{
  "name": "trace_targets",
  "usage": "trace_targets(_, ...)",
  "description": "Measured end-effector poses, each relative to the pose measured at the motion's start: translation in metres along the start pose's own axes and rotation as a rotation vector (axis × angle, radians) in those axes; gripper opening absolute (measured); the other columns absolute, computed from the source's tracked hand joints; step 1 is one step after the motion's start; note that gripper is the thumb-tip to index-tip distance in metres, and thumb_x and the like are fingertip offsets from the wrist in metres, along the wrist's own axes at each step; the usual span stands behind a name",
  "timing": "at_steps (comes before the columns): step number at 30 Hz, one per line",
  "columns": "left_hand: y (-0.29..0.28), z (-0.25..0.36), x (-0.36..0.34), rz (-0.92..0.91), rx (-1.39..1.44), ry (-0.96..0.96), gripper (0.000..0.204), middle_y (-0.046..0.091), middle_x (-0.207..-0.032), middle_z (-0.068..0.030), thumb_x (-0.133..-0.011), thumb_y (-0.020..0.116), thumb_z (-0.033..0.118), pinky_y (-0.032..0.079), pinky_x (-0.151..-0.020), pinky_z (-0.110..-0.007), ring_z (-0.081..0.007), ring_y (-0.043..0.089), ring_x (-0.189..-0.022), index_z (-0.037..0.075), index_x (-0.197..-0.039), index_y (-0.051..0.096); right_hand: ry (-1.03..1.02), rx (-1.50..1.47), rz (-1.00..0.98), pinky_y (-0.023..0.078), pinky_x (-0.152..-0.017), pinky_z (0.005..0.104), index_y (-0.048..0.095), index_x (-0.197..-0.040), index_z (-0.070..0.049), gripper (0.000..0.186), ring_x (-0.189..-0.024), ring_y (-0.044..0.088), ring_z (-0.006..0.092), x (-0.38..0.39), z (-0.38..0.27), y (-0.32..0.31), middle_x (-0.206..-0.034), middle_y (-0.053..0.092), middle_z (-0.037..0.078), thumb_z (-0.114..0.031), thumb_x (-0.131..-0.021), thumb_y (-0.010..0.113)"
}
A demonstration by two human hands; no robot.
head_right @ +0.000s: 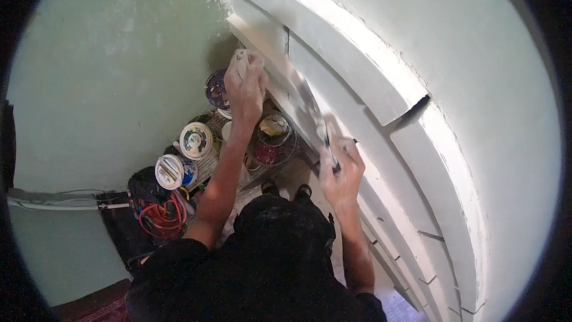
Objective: The person is using a putty knife to apply and smooth wall filler or joint compound into gaps in a segmented wall structure.
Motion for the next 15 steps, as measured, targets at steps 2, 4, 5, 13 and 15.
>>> trace_targets(2,0.0,-0.008,-0.006,0.031,0.124,0.071,0.02,0.052,-0.093,-0.0019,-0.103,0.048,0.026,0.045,-0.066,-0.028,-0.0089,0.049,-0.073,0.007,-0.104,0.054,0.099,0.029,-0.063,0.048,-0.069,0.0346,0.064,-0.132,-0.005,0.045,-0.074,0.059,0.0255,0.029,0.016,0.001,-0.084,0.059,0.015,-0.005,-0.087,0.065)
trace_targets(4,0.002,-0.018,-0.018,0.057,0.245,0.149,0.023,0.045,-0.085,0.0018,-0.105,0.045,0.032,0.039,-0.061,-0.026,-0.0062,0.04,-0.068,0.01,-0.102,0.05,0.196,0.056,-0.119,0.049,-0.071,0.0349,0.064,-0.133,-0.005,0.045,-0.076,0.06,0.0258,0.049,0.025,0.001,-0.084,0.06,0.015,-0.006,-0.088,0.065)
trace_targets(5,0.01,-0.03,-0.026,0.026,0.45,0.092,0.032,0.049,-0.091,-0.0013,-0.106,0.045,0.037,0.042,-0.068,-0.025,-0.0095,0.046,-0.077,0.007,-0.116,0.047,0.236,0.049,-0.16,0.049,-0.074,0.0353,0.064,-0.132,-0.004,0.044,-0.077,0.06,0.0269,0.058,0.028,0.003,-0.085,0.061,0.016,-0.007,-0.088,0.064)
trace_targets(13,0.047,0.008,-0.051,0.232,0.12,0.384,0.017,0.062,-0.091,-0.0039,-0.097,0.068,0.017,0.05,-0.068,-0.029,-0.0172,0.06,-0.077,0.003,-0.103,0.06,0.276,0.094,-0.179,0.049,-0.073,0.0356,0.066,-0.129,-0.002,0.042,-0.074,0.061,0.0291,0.102,0.042,0.004,-0.085,0.064,0.017,-0.008,-0.088,0.065)
trace_targets(15,0.062,-0.003,-0.042,0.288,0.049,0.403,0.013,0.063,-0.094,-0.0066,-0.096,0.068,0.013,0.051,-0.069,-0.03,-0.0161,0.06,-0.082,0.002,-0.1,0.062,0.303,0.149,-0.15,0.049,-0.072,0.0354,0.066,-0.129,-0.002,0.042,-0.074,0.061,0.0288,0.109,0.04,0.007,-0.084,0.064,0.017,-0.008,-0.088,0.065)
Point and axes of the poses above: each hand's wrist, its own x-axis away from the middle knuckle, its own y-axis out of the palm, z = x × y, the point moved 6 cm from there along -x, towards the middle knuckle
